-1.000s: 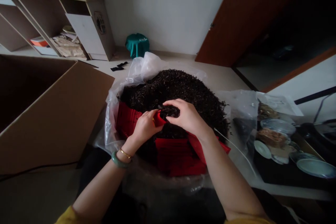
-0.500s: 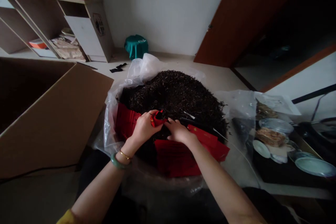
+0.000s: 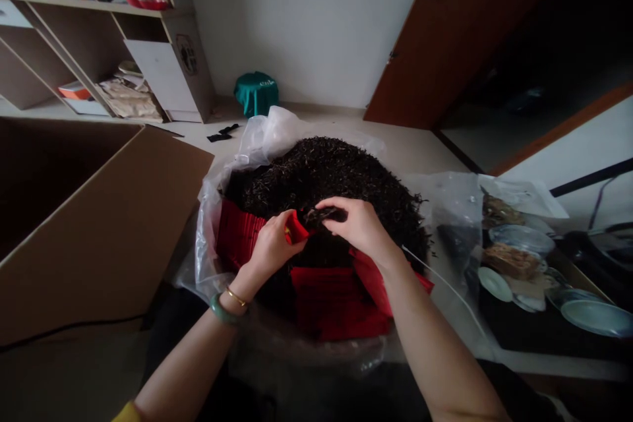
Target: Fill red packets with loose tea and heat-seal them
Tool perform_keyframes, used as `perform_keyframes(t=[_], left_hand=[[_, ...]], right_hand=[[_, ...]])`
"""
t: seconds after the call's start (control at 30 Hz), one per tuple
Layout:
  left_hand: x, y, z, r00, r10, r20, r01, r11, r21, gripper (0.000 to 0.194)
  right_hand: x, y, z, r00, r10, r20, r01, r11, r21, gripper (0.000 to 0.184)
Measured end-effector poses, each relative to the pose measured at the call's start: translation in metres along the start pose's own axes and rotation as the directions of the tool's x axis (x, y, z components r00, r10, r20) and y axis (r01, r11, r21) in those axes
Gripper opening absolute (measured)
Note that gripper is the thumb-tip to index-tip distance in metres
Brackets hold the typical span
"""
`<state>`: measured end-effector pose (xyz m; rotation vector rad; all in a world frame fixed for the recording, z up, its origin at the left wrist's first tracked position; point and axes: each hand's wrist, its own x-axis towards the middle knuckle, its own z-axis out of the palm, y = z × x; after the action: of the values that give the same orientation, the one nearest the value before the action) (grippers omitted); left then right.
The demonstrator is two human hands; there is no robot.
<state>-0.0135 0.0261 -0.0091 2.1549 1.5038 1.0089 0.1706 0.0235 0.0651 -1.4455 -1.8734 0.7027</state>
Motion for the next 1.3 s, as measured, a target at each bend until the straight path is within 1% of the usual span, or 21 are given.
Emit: perform_keyframes(t=[0.07, 0.13, 0.2, 0.27, 0.33, 0.4, 0.47, 0.5, 0.57, 0.63, 0.7, 0.8, 0.9, 0.97, 1.07, 1.17, 1.23, 1.3], left_hand=[[0.000, -0.001, 0.001, 1.000, 0.003, 0.000, -0.003, 1.000, -0.018, 0.051], [-0.001, -0.004, 0.001, 1.000, 0.007, 0.009, -0.006, 0.999, -0.046, 0.051], [-0.001, -0.006, 0.002, 1.000, 0.007, 0.019, -0.005, 0.997, -0.070, 0.054], [-0.001, -0.008, 0.004, 1.000, -0.004, 0.025, 0.005, 0.997, -0.075, 0.058], [-0.002, -0.009, 0.005, 1.000, -0.017, 0.002, 0.018, 0.998, -0.053, 0.060], [-0.003, -0.007, 0.007, 0.999, -0.015, -0.043, 0.014, 1.000, -0.022, 0.057], [-0.005, -0.005, 0.009, 0.997, 0.011, -0.077, -0.011, 1.000, 0.001, 0.054], [-0.005, -0.004, 0.010, 0.996, 0.026, -0.082, -0.026, 1.000, 0.004, 0.053], [-0.006, -0.003, 0.011, 0.996, 0.043, -0.083, -0.043, 0.999, -0.003, 0.053], [-0.006, -0.002, 0.012, 0.995, 0.030, -0.097, -0.032, 0.999, -0.017, 0.054], [-0.007, -0.002, 0.013, 0.993, 0.007, -0.114, -0.011, 0.999, -0.036, 0.055], [-0.008, -0.001, 0.015, 0.993, -0.007, -0.117, -0.001, 0.998, -0.068, 0.055], [-0.010, 0.000, 0.019, 0.994, 0.003, -0.108, -0.012, 0.996, -0.089, 0.053], [-0.011, 0.000, 0.022, 0.994, 0.015, -0.106, -0.024, 0.996, -0.086, 0.053], [-0.012, 0.002, 0.022, 0.994, 0.018, -0.111, -0.024, 0.998, -0.054, 0.057], [-0.012, 0.004, 0.020, 0.994, 0.006, -0.112, -0.008, 1.000, -0.012, 0.058], [-0.012, 0.006, 0.018, 0.993, -0.008, -0.119, 0.009, 1.000, 0.006, 0.060], [-0.012, 0.007, 0.017, 0.994, -0.025, -0.111, 0.026, 1.000, 0.010, 0.062]], right_hand=[[0.002, -0.013, 0.001, 0.999, -0.032, 0.004, 0.032, 0.998, 0.047, 0.043], [0.003, -0.019, 0.005, 0.999, -0.032, -0.005, 0.032, 0.994, 0.104, 0.051], [0.002, -0.018, 0.010, 0.999, -0.017, -0.027, 0.022, 0.987, 0.156, 0.050], [-0.001, -0.016, 0.013, 0.998, -0.025, -0.051, 0.034, 0.984, 0.172, 0.044], [-0.007, -0.015, 0.016, 0.995, -0.081, -0.052, 0.086, 0.991, 0.107, 0.038], [-0.013, -0.014, 0.021, 0.987, -0.161, -0.023, 0.160, 0.987, -0.024, 0.036], [-0.017, -0.015, 0.026, 0.976, -0.216, 0.012, 0.215, 0.963, -0.161, 0.038], [-0.018, -0.015, 0.027, 0.973, -0.231, 0.018, 0.230, 0.950, -0.210, 0.039], [-0.020, -0.014, 0.028, 0.968, -0.249, -0.004, 0.240, 0.938, -0.251, 0.040], [-0.020, -0.012, 0.026, 0.966, -0.252, -0.052, 0.235, 0.946, -0.224, 0.041], [-0.021, -0.010, 0.022, 0.970, -0.232, -0.070, 0.218, 0.962, -0.166, 0.042], [-0.023, -0.007, 0.021, 0.974, -0.213, -0.074, 0.205, 0.973, -0.102, 0.030], [-0.022, -0.007, 0.025, 0.965, -0.209, -0.161, 0.201, 0.978, -0.065, 0.021], [-0.021, -0.008, 0.028, 0.963, -0.195, -0.184, 0.190, 0.981, -0.044, 0.023], [-0.019, -0.012, 0.032, 0.968, -0.169, -0.184, 0.176, 0.984, 0.022, 0.036], [-0.024, -0.016, 0.032, 0.960, -0.175, -0.219, 0.199, 0.976, 0.091, 0.041], [-0.028, -0.017, 0.032, 0.949, -0.209, -0.237, 0.222, 0.975, 0.026, 0.039], [-0.033, -0.015, 0.034, 0.949, -0.246, -0.196, 0.223, 0.966, -0.131, 0.035]])
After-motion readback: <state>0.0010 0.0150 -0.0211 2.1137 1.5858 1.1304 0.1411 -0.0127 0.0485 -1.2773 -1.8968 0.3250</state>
